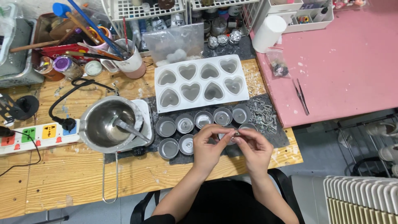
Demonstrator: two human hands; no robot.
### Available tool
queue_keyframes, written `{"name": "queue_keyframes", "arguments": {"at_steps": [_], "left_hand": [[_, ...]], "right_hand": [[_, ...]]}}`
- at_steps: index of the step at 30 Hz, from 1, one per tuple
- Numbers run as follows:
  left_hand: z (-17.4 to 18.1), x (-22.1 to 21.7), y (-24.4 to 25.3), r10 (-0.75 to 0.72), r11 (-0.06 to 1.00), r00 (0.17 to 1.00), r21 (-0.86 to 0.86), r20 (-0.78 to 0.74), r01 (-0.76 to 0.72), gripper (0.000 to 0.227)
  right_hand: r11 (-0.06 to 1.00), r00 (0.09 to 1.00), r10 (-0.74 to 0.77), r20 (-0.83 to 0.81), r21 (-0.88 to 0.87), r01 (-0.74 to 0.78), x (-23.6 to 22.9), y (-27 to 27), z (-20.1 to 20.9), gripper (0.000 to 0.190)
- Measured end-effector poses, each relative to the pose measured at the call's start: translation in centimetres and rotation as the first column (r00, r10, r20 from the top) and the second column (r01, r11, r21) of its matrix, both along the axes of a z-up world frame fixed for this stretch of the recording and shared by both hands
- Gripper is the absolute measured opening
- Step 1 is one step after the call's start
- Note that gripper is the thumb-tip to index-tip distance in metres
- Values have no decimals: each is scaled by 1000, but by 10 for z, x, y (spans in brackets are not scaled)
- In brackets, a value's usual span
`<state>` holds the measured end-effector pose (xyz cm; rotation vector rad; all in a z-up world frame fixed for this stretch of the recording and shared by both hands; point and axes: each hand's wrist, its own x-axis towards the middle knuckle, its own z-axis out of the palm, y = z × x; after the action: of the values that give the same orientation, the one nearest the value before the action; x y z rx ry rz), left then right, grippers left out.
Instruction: Prepare and insert wicks into small metal candle molds on a workbench.
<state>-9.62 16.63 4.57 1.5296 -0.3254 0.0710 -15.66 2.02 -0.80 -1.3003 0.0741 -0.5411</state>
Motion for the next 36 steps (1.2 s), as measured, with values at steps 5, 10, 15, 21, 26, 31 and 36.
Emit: {"name": "queue_keyframes", "arguments": {"at_steps": [5,10,15,21,26,31,36], "left_hand": [[5,-4,12,12,1000,997,-13,81,-11,12],[4,-1,25,10,999,993,-45,115,-5,11],[5,3,38,-17,998,1000,-64,7,18,10],[5,8,43,-168,962,967,-246,-194,118,26],[-16,0,46,-208,966,975,-142,78,217,20],[-8,-10,44,-45,999,939,39,342,34,18],[3,-13,44,-112,983,892,180,437,35,19]], "right_hand": [[995,998,-44,55,-89,48,1,20,10,23],[985,999,-6,45,-171,13,6,20,18,25],[959,977,190,92,-232,-164,11,16,32,30],[972,972,232,-41,-34,-233,7,15,19,28],[906,924,375,-73,240,-348,-1,10,-12,25],[935,922,352,-163,22,-353,-9,14,-6,22],[927,991,121,63,-365,-90,-12,16,31,33]]}}
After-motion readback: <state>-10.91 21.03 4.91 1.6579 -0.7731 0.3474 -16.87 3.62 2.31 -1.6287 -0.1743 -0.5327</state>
